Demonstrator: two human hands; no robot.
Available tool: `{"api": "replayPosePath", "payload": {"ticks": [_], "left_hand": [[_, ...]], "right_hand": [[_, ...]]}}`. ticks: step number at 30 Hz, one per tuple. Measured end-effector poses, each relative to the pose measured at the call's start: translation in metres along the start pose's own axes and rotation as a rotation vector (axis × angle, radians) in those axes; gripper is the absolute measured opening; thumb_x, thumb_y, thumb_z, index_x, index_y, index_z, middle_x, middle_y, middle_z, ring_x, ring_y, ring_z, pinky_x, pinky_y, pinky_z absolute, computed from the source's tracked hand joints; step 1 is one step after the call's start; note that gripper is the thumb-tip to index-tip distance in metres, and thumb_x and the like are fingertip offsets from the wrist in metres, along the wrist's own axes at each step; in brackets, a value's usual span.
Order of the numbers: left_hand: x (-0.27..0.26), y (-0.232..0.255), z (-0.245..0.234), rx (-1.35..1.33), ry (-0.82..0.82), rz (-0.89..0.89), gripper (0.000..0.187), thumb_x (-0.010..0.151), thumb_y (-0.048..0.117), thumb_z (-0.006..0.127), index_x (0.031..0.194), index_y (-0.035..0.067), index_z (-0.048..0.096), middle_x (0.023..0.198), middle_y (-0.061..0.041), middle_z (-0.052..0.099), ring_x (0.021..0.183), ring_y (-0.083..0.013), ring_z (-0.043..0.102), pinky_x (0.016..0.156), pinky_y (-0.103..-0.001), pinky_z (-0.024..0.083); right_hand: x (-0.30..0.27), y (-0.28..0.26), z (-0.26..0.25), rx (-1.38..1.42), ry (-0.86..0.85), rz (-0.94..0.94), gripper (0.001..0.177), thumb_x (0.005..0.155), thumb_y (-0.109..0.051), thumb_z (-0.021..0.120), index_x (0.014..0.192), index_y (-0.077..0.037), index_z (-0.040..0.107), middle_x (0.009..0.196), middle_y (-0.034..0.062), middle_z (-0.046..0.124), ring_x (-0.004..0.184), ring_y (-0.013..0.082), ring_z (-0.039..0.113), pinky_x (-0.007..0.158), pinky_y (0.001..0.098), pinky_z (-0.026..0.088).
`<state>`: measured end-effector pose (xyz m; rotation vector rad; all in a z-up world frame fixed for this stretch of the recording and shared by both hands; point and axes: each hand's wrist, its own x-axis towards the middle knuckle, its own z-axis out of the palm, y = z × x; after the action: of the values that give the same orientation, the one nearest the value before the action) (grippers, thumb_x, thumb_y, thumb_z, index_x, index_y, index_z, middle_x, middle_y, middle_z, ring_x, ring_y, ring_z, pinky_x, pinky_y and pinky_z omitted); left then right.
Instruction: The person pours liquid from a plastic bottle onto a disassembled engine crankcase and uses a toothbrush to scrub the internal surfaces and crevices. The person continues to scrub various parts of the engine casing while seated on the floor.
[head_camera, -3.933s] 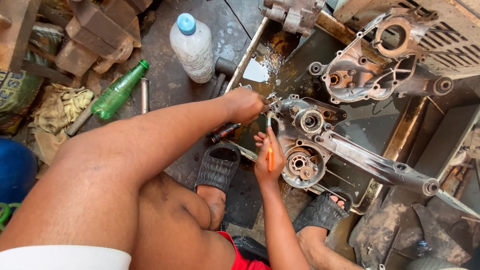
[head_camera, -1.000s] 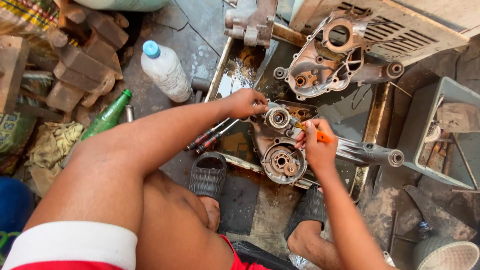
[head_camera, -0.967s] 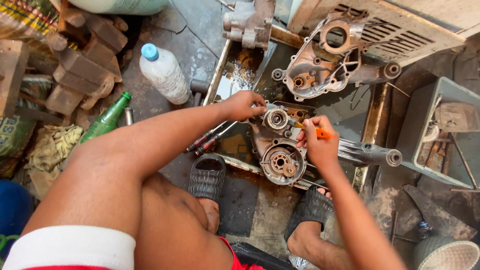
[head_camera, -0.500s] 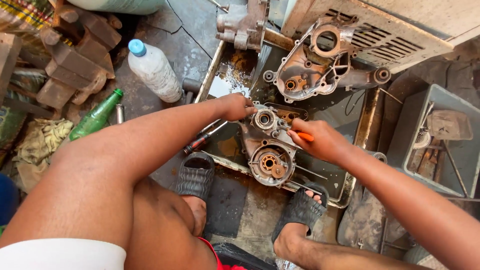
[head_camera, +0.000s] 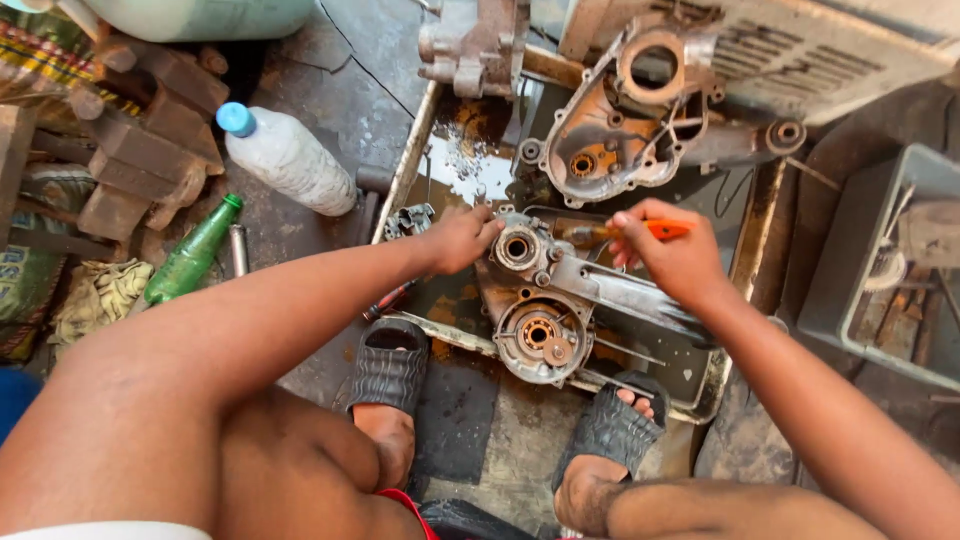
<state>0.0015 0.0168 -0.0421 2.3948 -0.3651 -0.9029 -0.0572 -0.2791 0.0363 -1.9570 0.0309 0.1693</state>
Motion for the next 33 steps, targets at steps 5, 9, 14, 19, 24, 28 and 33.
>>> {"api": "replayPosePath", "payload": {"ticks": [5, 9, 14, 19, 24, 28, 33], "left_hand": [[0.007, -0.016, 0.005, 0.052, 0.058, 0.145, 0.061, 0.109, 0.054, 0.035, 0.153, 0.012, 0.034, 0.142, -0.026, 0.045, 0.137, -0.0433, 0.038, 0.117, -0.053, 0.036], [-0.003, -0.008, -0.004, 0.064, 0.055, 0.227, 0.065, 0.108, 0.046, 0.039, 0.16, 0.01, 0.023, 0.147, -0.028, 0.043, 0.136, -0.0428, 0.036, 0.111, -0.056, 0.043], [-0.006, -0.002, -0.021, 0.129, -0.006, 0.318, 0.061, 0.109, 0.041, 0.034, 0.159, 0.006, 0.028, 0.155, -0.027, 0.039, 0.133, -0.0421, 0.038, 0.102, -0.055, 0.05], [0.005, -0.014, -0.015, 0.135, -0.011, 0.392, 0.053, 0.108, 0.04, 0.036, 0.153, 0.011, 0.039, 0.155, -0.021, 0.04, 0.128, -0.0423, 0.041, 0.099, -0.057, 0.049], [0.01, -0.021, -0.007, 0.031, -0.054, 0.395, 0.046, 0.108, 0.038, 0.035, 0.148, 0.017, 0.045, 0.156, -0.013, 0.043, 0.132, -0.0404, 0.039, 0.101, -0.058, 0.045], [0.014, -0.025, -0.004, -0.03, -0.109, 0.363, 0.044, 0.108, 0.037, 0.035, 0.146, 0.019, 0.045, 0.154, -0.01, 0.048, 0.133, -0.0393, 0.04, 0.104, -0.058, 0.042], [0.009, -0.018, -0.01, -0.068, -0.121, 0.339, 0.044, 0.107, 0.036, 0.034, 0.147, 0.022, 0.045, 0.154, -0.009, 0.049, 0.136, -0.0377, 0.042, 0.103, -0.059, 0.042]], "right_hand": [[0.03, 0.009, 0.014, 0.174, -0.123, 0.078, 0.02, 0.103, -0.01, 0.059, 0.102, 0.004, 0.074, 0.078, 0.0213, 0.074, 0.063, 0.0222, 0.074, 0.058, 0.0303, 0.063], [0.049, 0.016, 0.029, 0.159, -0.203, 0.087, 0.02, 0.1, -0.007, 0.06, 0.096, 0.004, 0.075, 0.074, 0.0213, 0.075, 0.059, 0.0229, 0.074, 0.057, 0.0315, 0.063], [0.064, 0.016, 0.024, -0.241, -0.242, -0.234, 0.023, 0.1, -0.016, 0.064, 0.081, -0.01, 0.074, 0.062, 0.0081, 0.073, 0.061, 0.0294, 0.069, 0.066, 0.0384, 0.055], [0.061, 0.021, 0.028, -0.213, -0.26, -0.22, 0.024, 0.1, -0.017, 0.062, 0.08, -0.011, 0.074, 0.061, 0.007, 0.073, 0.056, 0.0257, 0.067, 0.063, 0.0355, 0.055], [0.063, 0.028, 0.029, -0.121, -0.225, -0.15, 0.024, 0.099, -0.013, 0.062, 0.078, -0.012, 0.074, 0.057, 0.005, 0.073, 0.052, 0.0199, 0.069, 0.059, 0.0299, 0.057], [0.063, 0.027, 0.028, -0.098, -0.175, -0.067, 0.027, 0.098, -0.013, 0.062, 0.075, -0.012, 0.075, 0.053, 0.0046, 0.072, 0.047, 0.017, 0.069, 0.053, 0.0271, 0.056], [0.061, 0.023, 0.034, -0.013, -0.208, -0.042, 0.027, 0.096, -0.013, 0.061, 0.072, -0.012, 0.074, 0.047, 0.0048, 0.069, 0.04, 0.0155, 0.066, 0.047, 0.0246, 0.055]]}}
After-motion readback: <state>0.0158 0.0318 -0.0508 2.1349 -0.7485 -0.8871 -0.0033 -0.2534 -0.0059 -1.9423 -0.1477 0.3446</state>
